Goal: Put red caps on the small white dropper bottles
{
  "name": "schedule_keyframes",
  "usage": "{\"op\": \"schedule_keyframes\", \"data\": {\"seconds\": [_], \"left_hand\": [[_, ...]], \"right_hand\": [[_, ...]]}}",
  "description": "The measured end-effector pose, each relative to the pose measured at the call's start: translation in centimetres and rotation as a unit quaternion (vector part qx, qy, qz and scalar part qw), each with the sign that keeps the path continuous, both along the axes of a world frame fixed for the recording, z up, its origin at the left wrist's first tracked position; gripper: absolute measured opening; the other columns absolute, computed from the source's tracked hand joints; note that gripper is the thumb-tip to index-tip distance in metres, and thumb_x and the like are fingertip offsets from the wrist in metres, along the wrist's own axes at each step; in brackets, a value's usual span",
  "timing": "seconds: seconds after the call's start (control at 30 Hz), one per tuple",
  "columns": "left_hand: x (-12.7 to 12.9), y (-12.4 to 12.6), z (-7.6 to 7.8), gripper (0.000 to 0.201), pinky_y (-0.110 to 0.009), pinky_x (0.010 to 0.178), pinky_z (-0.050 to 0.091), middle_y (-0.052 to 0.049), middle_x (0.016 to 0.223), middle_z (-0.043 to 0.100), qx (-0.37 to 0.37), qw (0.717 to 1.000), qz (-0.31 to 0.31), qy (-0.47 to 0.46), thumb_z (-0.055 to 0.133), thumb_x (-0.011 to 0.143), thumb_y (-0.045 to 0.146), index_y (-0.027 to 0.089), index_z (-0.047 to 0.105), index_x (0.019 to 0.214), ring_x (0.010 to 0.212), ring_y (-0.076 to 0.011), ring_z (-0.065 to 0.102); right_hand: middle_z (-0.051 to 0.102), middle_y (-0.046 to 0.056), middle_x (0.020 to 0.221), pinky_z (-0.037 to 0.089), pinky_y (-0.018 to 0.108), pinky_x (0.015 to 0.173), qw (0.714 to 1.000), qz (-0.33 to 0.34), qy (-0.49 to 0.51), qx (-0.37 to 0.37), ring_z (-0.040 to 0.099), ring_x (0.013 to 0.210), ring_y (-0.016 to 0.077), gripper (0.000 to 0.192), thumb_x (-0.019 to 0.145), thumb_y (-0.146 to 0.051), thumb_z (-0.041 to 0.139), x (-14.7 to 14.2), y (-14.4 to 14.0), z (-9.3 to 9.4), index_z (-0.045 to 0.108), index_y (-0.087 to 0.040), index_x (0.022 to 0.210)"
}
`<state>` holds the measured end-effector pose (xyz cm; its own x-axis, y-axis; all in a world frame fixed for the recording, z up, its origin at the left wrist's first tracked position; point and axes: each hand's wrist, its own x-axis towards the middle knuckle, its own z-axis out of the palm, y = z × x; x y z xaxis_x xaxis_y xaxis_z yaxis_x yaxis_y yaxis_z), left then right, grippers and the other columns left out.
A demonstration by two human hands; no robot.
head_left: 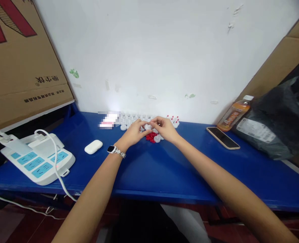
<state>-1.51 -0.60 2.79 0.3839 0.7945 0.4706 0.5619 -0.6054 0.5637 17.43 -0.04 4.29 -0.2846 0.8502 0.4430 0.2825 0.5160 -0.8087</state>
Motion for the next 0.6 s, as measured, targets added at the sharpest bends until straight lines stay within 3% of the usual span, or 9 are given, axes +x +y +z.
{"op": "schedule_keyframes", "data": {"seconds": [0.13,0.33,0.5,0.6], "left_hand": [[0.4,-0.4,0.1,0.049,-0.032,0.076,0.048,-0.004,0.099,0.061,-0.016,1.0,0.003,-0.022,0.067,0.085,0.054,0.022,0.064,0.121,0.079,-0.0167,0.055],[1.8,-1.0,0.0,0.037,-0.033,0.076,0.048,-0.005,0.099,0.063,-0.031,0.999,-0.02,-0.002,0.058,0.091,0.052,0.021,0.067,0.109,0.079,-0.0165,0.057],[2.5,-1.2,-0.3,0.031,-0.034,0.078,0.048,-0.006,0.097,0.064,-0.028,0.999,-0.038,0.013,0.055,0.093,0.047,0.02,0.068,0.1,0.082,-0.0175,0.059],[2.6,-1.3,-0.3,0.03,-0.034,0.078,0.048,-0.006,0.096,0.064,-0.018,0.999,-0.04,0.009,0.053,0.094,0.046,0.02,0.067,0.099,0.082,-0.0178,0.059]], "right_hand": [[0.068,0.003,0.074,0.046,0.028,0.064,0.999,-0.021,0.035,-0.014,0.061,0.067,0.0151,0.024,0.081,-0.041,0.067,1.5,0.6,0.5,0.066,-0.017,0.084],[0.066,0.002,0.071,0.043,0.026,0.06,0.997,-0.07,-0.029,-0.008,0.058,0.062,0.0136,0.018,0.083,-0.034,0.064,6.1,-1.9,0.2,0.065,-0.017,0.081],[0.065,0.0,0.069,0.041,0.023,0.058,0.985,-0.032,-0.167,-0.029,0.056,0.06,0.0116,0.005,0.079,-0.02,0.061,6.4,-3.1,-1.1,0.065,-0.016,0.08],[0.067,-0.001,0.071,0.041,0.024,0.06,0.981,-0.037,-0.189,-0.01,0.057,0.06,0.0114,0.008,0.081,-0.021,0.062,6.1,-3.2,-1.2,0.066,-0.017,0.088]]}}
